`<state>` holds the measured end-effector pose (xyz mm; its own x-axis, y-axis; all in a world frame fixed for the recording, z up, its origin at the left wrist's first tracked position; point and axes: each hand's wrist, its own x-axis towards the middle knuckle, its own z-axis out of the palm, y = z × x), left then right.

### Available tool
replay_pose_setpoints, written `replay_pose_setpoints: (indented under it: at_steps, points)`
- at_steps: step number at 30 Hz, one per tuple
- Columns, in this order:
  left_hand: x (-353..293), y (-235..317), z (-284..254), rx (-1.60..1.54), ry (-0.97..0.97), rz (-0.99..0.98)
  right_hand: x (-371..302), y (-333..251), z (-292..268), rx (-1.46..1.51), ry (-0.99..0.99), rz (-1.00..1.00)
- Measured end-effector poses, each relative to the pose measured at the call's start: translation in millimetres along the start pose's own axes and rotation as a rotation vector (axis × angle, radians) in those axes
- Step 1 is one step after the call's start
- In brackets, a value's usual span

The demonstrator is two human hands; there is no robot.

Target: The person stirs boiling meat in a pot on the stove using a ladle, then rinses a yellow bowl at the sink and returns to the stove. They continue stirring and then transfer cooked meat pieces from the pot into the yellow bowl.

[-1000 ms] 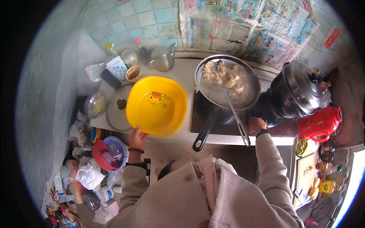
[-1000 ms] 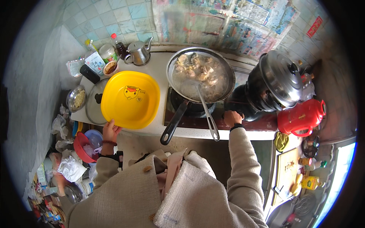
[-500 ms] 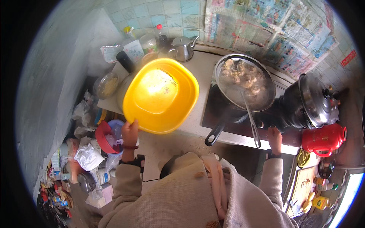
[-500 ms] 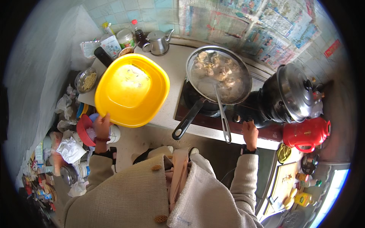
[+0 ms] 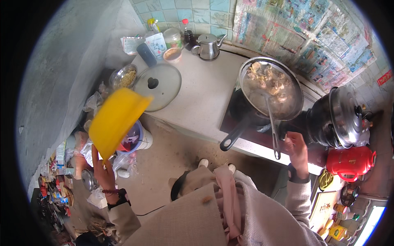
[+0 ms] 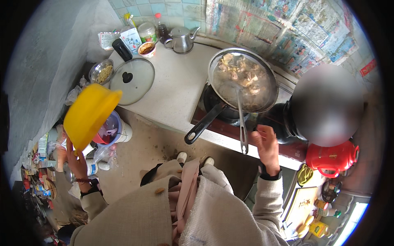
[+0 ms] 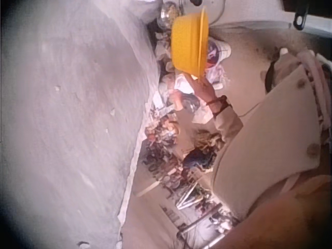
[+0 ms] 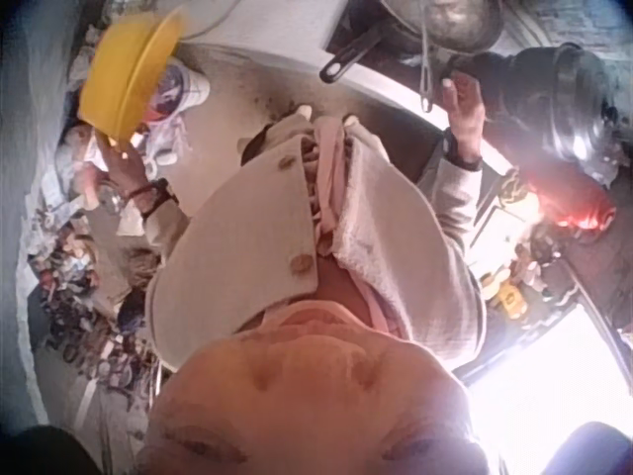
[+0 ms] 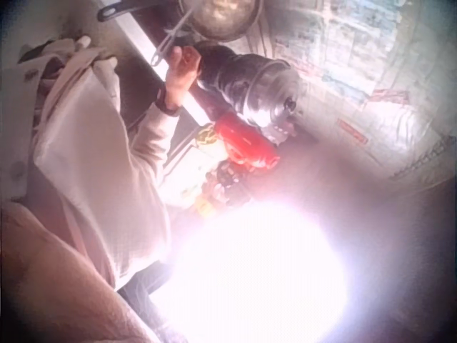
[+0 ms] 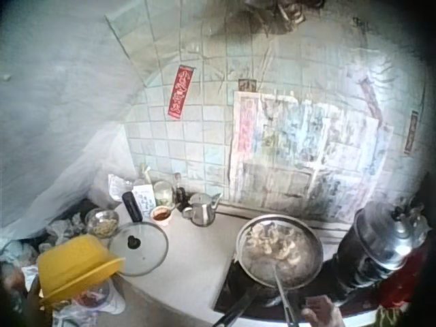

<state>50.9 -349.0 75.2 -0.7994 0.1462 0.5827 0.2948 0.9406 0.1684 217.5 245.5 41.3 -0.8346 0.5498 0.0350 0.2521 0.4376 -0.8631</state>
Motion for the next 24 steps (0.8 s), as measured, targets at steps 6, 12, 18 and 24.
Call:
replay_pose_setpoints:
  at_steps: [6, 12, 18, 24]
  points:
    - [-1, 23, 81, -1.075, 0.000, -0.810, -5, -44, 27, -0.387, -0.236, -0.362]
    - [18, 86, 158, -1.481, -0.228, -0.879, 8, -29, 21, -0.786, -0.150, -0.387]
    - [39, 127, 197, -1.711, -0.393, -0.966, 24, -29, -4, -1.098, -0.129, -0.187]
    - [46, 126, 228, -1.827, -0.518, -1.048, 42, -38, -39, -1.055, 0.109, -0.240]
